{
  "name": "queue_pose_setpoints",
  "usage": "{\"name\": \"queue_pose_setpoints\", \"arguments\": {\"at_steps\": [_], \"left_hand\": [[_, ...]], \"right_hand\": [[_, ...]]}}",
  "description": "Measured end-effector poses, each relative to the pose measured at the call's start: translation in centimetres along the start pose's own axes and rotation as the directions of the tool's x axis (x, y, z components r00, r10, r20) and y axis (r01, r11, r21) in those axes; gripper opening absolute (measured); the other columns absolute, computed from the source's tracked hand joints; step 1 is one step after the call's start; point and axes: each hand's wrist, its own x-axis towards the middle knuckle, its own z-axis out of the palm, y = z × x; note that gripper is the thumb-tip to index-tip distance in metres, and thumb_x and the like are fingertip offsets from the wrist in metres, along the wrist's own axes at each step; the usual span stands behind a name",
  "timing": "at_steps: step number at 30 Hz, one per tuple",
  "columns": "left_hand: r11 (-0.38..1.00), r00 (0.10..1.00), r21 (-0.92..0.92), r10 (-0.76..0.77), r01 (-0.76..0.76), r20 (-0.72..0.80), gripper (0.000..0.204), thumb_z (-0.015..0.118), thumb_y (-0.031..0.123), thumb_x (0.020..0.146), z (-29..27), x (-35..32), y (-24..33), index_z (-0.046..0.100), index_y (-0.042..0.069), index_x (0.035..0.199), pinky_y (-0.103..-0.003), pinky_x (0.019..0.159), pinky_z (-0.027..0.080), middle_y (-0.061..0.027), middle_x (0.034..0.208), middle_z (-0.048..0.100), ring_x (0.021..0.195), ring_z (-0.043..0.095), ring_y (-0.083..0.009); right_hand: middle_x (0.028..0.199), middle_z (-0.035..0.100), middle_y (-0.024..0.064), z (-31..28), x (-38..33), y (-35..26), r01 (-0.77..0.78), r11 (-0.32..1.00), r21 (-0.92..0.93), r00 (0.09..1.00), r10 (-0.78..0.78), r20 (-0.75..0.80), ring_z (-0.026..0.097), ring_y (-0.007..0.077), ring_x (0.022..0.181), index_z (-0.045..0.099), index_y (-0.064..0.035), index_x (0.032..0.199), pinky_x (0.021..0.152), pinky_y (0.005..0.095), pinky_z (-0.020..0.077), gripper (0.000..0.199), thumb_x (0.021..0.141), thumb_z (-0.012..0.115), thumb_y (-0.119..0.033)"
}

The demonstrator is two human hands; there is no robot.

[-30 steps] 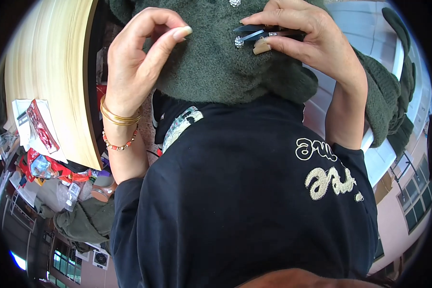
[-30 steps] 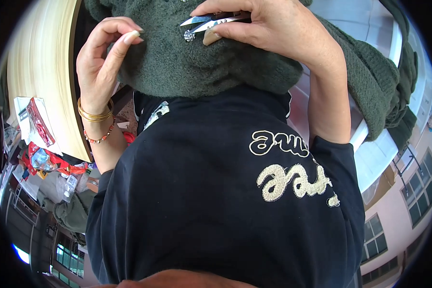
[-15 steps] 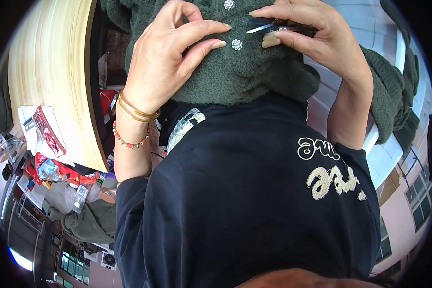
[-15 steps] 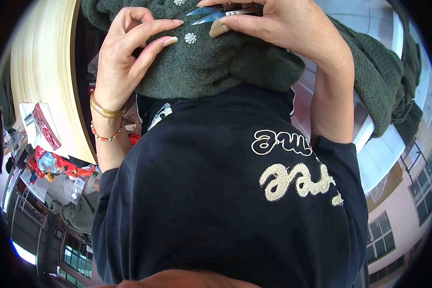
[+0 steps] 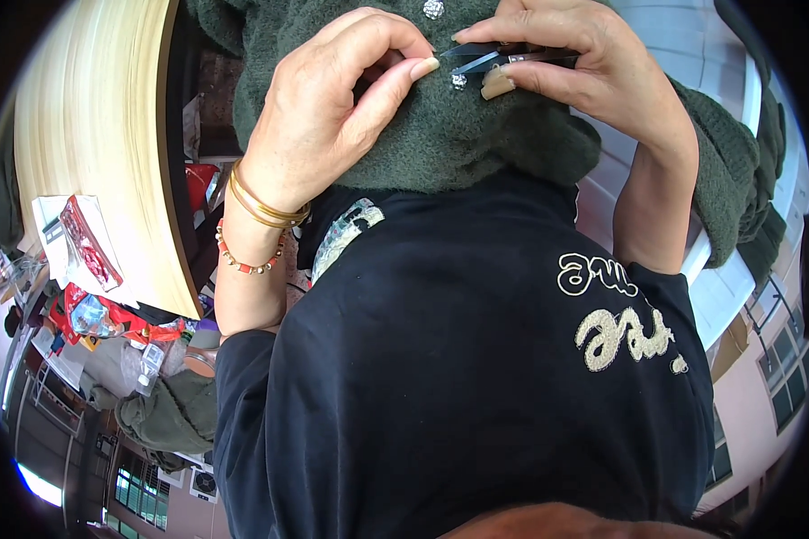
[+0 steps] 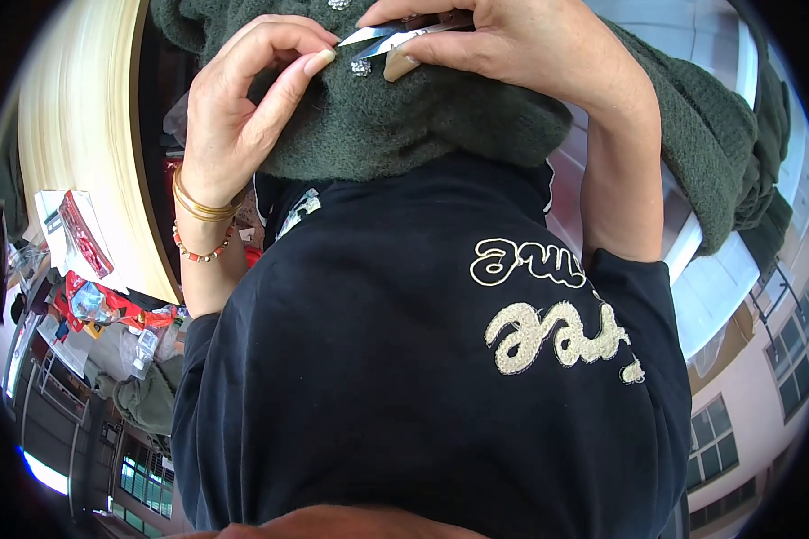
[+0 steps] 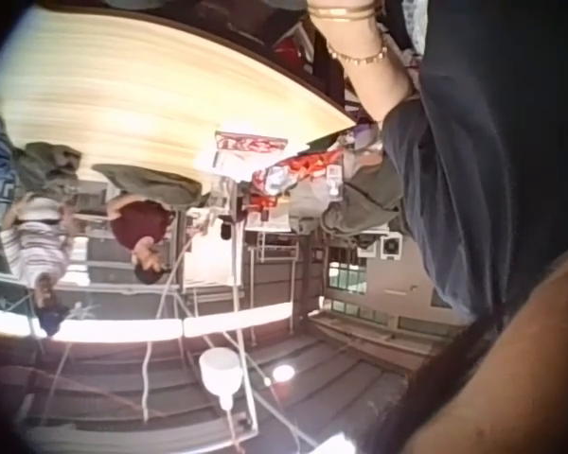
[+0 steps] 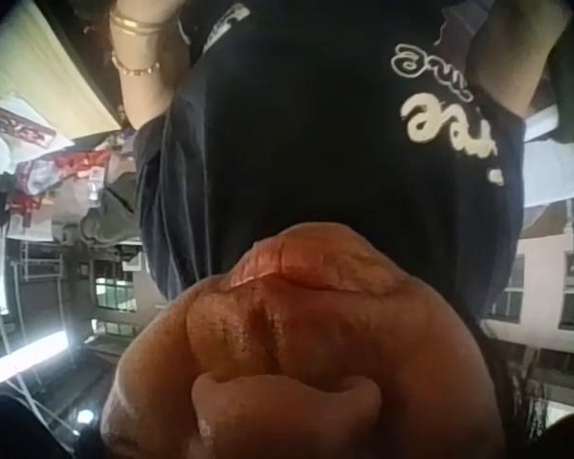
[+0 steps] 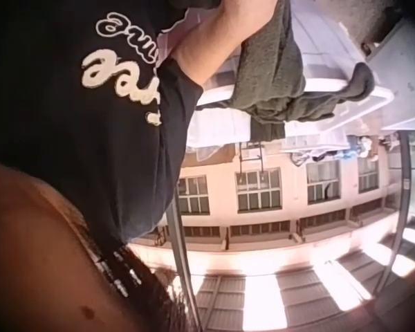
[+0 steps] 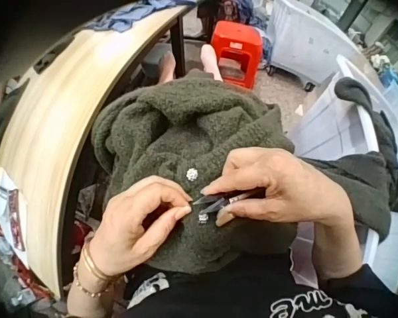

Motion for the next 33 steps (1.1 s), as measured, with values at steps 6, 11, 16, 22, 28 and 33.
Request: {"name": "queue_pose_setpoints", "arguments": {"at_steps": [6,11,16,22,28,33], "left_hand": [[0.993,0.995,-0.065,-0.097,0.096,-0.018,0.005,0.062,0.001,0.089,0.5,-0.1,0.2,0.06,-0.003,0.092,-0.029,0.069,0.049,-0.0131,0.088,0.063,0.076,0.062,-0.0224],[0.977,0.984,-0.144,0.14,-0.156,-0.113,0.015,0.066,0.005,0.089,2.0,-1.0,-3.6,0.07,0.005,0.104,-0.02,0.071,0.045,-0.0062,0.103,0.064,0.082,0.06,-0.0103],[0.991,0.992,-0.098,-0.095,0.086,-0.088,0.004,0.06,0.0,0.09,0.9,-0.5,0.0,0.06,-0.003,0.093,-0.029,0.07,0.049,-0.013,0.088,0.063,0.077,0.061,-0.0221],[0.993,0.992,-0.108,-0.068,0.057,-0.102,0.004,0.059,0.001,0.091,0.9,-0.5,-0.1,0.06,-0.002,0.093,-0.03,0.071,0.049,-0.0131,0.088,0.063,0.077,0.062,-0.0225],[0.992,0.992,-0.107,-0.079,0.068,-0.102,0.004,0.059,0.001,0.091,0.9,-0.6,-0.2,0.06,-0.002,0.093,-0.029,0.071,0.049,-0.0126,0.087,0.063,0.076,0.061,-0.0224],[0.991,0.992,-0.114,-0.078,0.066,-0.102,0.004,0.059,0.001,0.091,1.0,-0.6,-0.1,0.06,-0.002,0.094,-0.029,0.069,0.048,-0.0123,0.086,0.062,0.075,0.061,-0.022]], "right_hand": [[0.084,0.061,0.0081,-0.2,0.4,0.5,-0.028,0.999,0.019,0.999,0.027,0.033,0.06,0.018,0.076,0.07,-0.0047,0.113,0.066,0.0285,0.047,0.035,0.079,0.073,-0.003],[0.084,0.061,0.0074,-0.1,0.5,0.4,-0.068,0.994,0.08,0.997,0.065,0.036,0.059,0.017,0.076,0.07,-0.0048,0.113,0.066,0.0283,0.0467,0.034,0.079,0.073,-0.005],[0.084,0.061,0.0069,0.0,0.3,1.1,-0.061,0.996,0.063,0.998,0.06,0.016,0.058,0.0164,0.075,0.07,-0.0051,0.113,0.066,0.0277,0.0461,0.033,0.08,0.074,-0.006],[0.084,0.061,0.0061,-0.1,0.2,1.0,-0.079,0.992,0.1,0.997,0.077,0.026,0.058,0.0154,0.075,0.07,-0.005,0.114,0.066,0.027,0.0456,0.033,0.081,0.074,-0.007],[0.084,0.062,0.0059,-0.2,0.2,0.5,-0.128,0.965,0.23,0.991,0.116,0.068,0.057,0.0142,0.075,0.071,-0.004,0.114,0.066,0.0265,0.0454,0.031,0.082,0.072,-0.006],[0.082,0.061,0.006,0.1,0.3,0.5,-0.083,0.981,0.178,0.994,0.07,0.08,0.057,0.015,0.074,0.072,-0.0046,0.112,0.065,0.0267,0.0453,0.031,0.082,0.075,-0.008]]}}
